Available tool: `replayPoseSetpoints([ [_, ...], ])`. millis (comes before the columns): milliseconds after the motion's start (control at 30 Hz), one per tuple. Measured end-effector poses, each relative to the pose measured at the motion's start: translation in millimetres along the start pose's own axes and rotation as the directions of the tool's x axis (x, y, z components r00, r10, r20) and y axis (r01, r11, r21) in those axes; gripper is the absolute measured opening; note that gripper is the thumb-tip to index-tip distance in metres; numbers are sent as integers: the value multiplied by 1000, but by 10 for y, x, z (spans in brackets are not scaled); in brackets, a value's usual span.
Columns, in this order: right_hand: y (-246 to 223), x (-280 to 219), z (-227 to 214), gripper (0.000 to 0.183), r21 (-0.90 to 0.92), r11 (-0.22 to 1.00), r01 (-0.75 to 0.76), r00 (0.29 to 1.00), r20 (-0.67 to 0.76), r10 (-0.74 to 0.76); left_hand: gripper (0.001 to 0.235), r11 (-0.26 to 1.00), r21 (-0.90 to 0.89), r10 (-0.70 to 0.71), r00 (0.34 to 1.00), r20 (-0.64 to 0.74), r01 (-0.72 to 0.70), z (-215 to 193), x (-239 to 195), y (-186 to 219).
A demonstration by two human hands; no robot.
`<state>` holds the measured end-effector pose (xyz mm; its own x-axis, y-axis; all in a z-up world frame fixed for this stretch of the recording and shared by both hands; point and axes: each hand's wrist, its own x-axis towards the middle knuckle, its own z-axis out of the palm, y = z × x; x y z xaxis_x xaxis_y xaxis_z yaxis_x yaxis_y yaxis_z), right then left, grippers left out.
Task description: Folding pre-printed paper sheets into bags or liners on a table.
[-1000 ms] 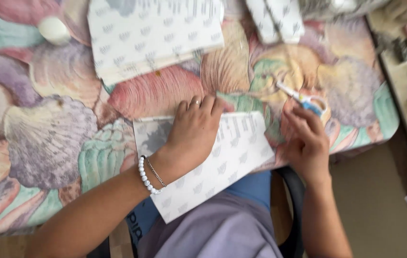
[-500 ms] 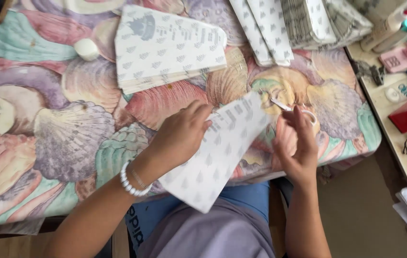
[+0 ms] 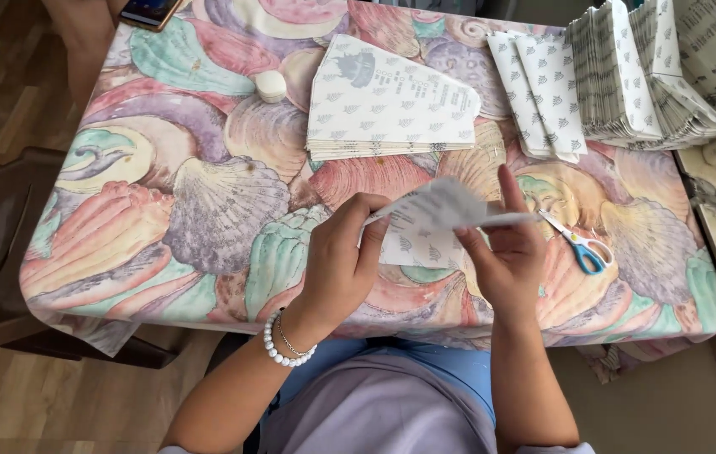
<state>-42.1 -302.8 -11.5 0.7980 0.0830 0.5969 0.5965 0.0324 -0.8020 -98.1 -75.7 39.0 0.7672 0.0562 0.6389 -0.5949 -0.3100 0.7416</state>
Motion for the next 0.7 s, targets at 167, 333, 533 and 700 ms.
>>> replayPoseSetpoints([
  [167,-209,-28,-30,72,-88,996,1,998,-61,-7,15,999,-36,4,999,-36,-5,-44,5,90],
  [333,-219,-82,-46,70,-73,997,4,998,-68,-9,9,998,-47,32,998,-54,-35,-18,-3,130],
  [533,-301,-48,-159,76,-102,994,-44,999,-35,40,11,986,-167,-31,999,-45,23,-71,-86,239],
  [700,-814,32,-234,53,-241,933,-268,957,47,287,59,981,-127,-122,979,163,144,-249,-141,745],
])
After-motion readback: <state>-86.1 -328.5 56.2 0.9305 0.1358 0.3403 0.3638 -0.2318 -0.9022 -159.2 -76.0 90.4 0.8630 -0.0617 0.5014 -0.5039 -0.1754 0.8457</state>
